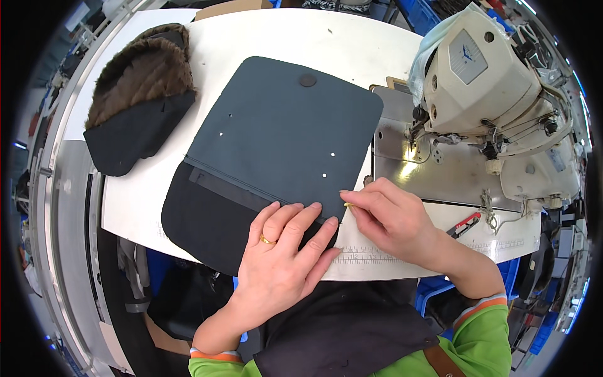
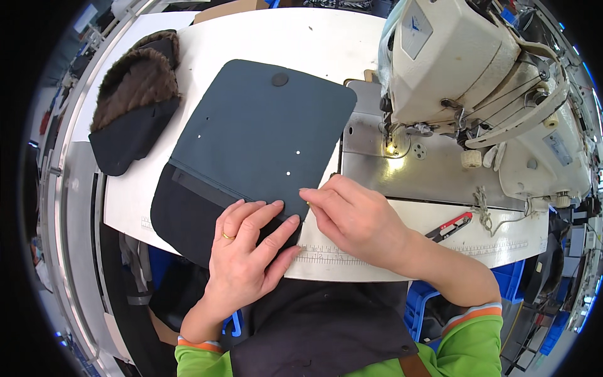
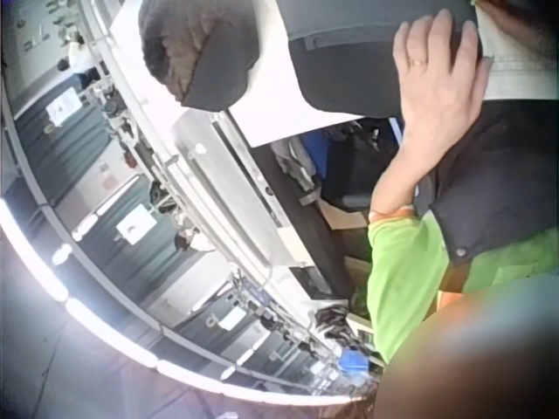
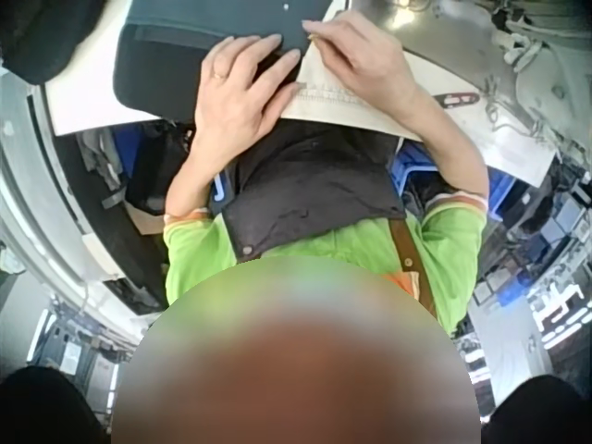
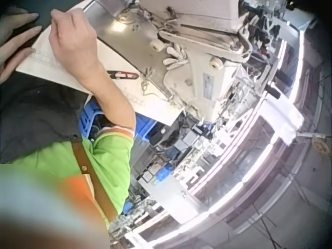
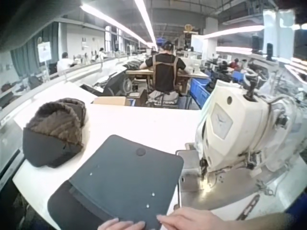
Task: Sewing pieces of a leather and fur hat together using an industrial sewing machine.
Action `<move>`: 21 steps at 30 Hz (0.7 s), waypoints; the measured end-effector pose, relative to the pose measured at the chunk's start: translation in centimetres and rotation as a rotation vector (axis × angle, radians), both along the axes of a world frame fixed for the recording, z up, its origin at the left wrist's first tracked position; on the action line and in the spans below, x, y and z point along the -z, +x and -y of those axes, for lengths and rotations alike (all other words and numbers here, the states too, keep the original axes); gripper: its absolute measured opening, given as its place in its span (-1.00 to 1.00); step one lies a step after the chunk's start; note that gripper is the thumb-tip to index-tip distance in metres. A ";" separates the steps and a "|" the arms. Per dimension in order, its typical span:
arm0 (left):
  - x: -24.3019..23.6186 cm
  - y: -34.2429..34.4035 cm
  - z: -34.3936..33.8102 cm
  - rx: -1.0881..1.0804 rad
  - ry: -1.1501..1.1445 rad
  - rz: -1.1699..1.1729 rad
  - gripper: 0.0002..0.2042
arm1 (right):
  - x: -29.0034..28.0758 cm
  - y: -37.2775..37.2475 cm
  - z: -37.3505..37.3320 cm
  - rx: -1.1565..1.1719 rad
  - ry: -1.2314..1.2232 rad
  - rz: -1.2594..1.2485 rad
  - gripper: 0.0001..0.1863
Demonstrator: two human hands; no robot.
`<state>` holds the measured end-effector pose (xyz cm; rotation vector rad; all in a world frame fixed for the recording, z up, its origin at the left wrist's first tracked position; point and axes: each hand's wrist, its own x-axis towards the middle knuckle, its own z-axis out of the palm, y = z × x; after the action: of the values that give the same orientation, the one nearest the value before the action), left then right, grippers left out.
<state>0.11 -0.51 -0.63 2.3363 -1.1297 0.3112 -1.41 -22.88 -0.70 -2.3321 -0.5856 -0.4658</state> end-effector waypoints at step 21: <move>0.0 5.5 -7.4 -0.272 0.032 0.030 -0.53 | -3.1 11.0 -9.3 -0.167 0.209 -0.044 -0.85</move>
<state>5.62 6.89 -0.62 2.5238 -0.8339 0.4290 9.63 -13.59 2.37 -2.0709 -0.6707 -0.3785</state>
